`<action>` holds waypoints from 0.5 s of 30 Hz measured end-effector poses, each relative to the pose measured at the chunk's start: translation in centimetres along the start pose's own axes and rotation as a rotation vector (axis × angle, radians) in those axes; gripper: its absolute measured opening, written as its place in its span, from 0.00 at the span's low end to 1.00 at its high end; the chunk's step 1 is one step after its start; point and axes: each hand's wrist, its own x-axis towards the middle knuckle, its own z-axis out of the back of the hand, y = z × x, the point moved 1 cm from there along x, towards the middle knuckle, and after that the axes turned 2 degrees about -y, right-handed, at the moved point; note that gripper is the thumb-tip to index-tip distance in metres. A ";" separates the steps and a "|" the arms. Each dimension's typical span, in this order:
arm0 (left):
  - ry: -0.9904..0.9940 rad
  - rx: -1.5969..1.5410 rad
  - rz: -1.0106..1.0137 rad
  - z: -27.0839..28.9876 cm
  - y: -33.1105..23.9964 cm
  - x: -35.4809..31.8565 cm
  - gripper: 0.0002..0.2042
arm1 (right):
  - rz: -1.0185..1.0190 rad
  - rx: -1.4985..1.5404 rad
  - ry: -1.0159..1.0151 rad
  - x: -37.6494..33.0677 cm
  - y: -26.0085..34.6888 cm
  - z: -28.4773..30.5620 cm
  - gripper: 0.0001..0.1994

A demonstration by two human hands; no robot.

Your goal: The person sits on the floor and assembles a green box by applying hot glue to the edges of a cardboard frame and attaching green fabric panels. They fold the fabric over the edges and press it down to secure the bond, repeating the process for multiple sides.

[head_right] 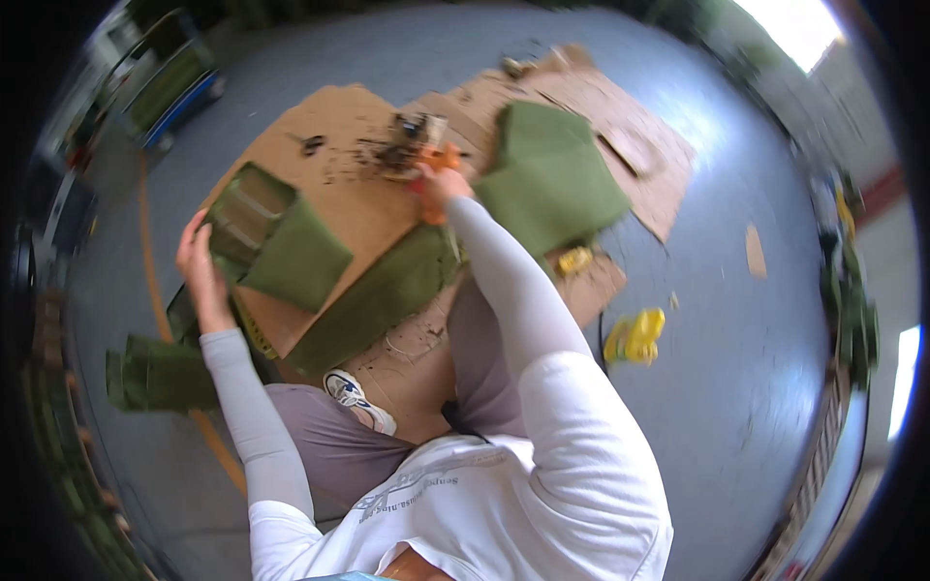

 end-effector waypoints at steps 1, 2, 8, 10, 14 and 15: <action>0.007 0.029 0.007 0.5 -0.2 0.1 0.13 | -0.004 -0.143 0.044 -1.0 0.9 0.4 0.42; 0.038 0.014 0.028 0.8 -0.5 0.5 0.13 | 0.034 -0.168 0.064 -1.2 0.6 0.4 0.42; -0.035 -0.004 0.008 -0.8 -1.9 -0.3 0.19 | 0.208 0.084 -0.234 0.4 -7.3 4.6 0.13; -0.142 0.078 -0.034 2.0 -2.9 -1.1 0.21 | 0.140 0.318 -0.248 -3.6 -11.1 6.7 0.08; -0.234 0.144 -0.138 2.6 -2.7 -2.1 0.16 | -0.128 0.032 -0.557 -10.3 -31.5 8.9 0.09; -0.248 0.179 -0.155 3.2 -2.6 -2.5 0.16 | -0.306 -0.028 -0.546 -12.1 -36.1 8.4 0.09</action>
